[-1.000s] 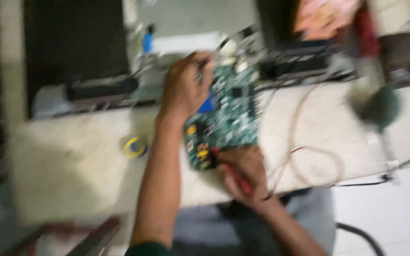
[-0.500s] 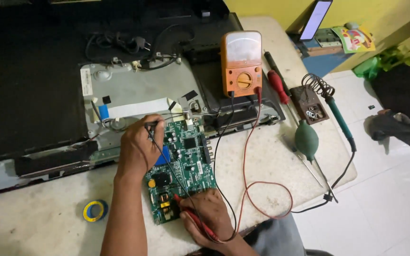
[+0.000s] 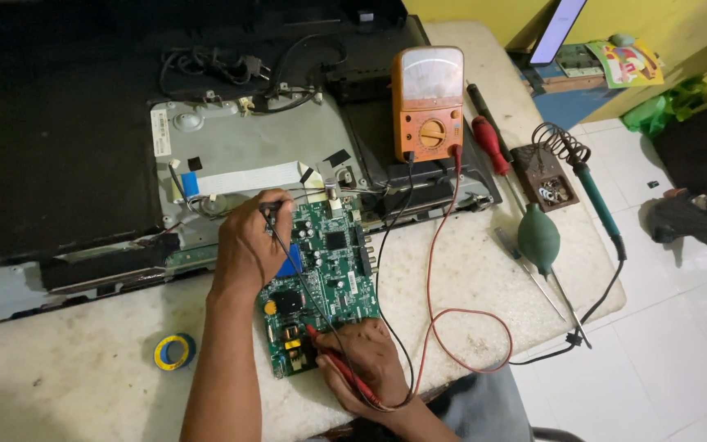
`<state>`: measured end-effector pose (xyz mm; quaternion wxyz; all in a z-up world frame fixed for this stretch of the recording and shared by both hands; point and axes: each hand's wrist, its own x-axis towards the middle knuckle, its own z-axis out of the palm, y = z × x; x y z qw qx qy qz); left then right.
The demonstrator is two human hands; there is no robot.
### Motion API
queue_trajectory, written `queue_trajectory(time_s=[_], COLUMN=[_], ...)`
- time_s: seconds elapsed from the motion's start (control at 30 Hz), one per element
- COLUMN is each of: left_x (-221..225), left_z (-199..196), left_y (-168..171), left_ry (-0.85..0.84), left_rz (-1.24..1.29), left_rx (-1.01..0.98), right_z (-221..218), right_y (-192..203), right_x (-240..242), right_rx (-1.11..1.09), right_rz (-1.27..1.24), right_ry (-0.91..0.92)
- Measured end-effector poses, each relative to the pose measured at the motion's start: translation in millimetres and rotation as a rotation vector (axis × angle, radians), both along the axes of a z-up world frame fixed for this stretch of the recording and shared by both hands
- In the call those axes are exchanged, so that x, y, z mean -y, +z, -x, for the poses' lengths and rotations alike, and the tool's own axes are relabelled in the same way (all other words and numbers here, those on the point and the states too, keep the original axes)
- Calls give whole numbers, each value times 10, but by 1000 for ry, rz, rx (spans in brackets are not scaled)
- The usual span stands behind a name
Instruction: Testing a television main board with a multimeter to check for electrical faults.
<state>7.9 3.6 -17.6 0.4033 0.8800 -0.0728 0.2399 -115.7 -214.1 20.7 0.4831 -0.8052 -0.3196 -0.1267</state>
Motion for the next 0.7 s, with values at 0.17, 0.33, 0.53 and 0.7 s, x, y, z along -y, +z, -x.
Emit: queue_trajectory(time_s=[0.17,0.33,0.53,0.7], left_x=[14,24,41,31], left_z=[-14,27,7,16], left_y=[-6,72,125,109], left_ry=[44,-18,-16,7], left_rz=[-138,-76,27,-18], left_rx=[158,157,168,153], right_z=[-80,-106,-310,-667], right_y=[41,-249,-607,-392], right_x=[39,69,519,603], right_rx=[-4,50,60,-125], right_rz=[-52,71,-172,-425], right_ry=[164,118,-150,-500])
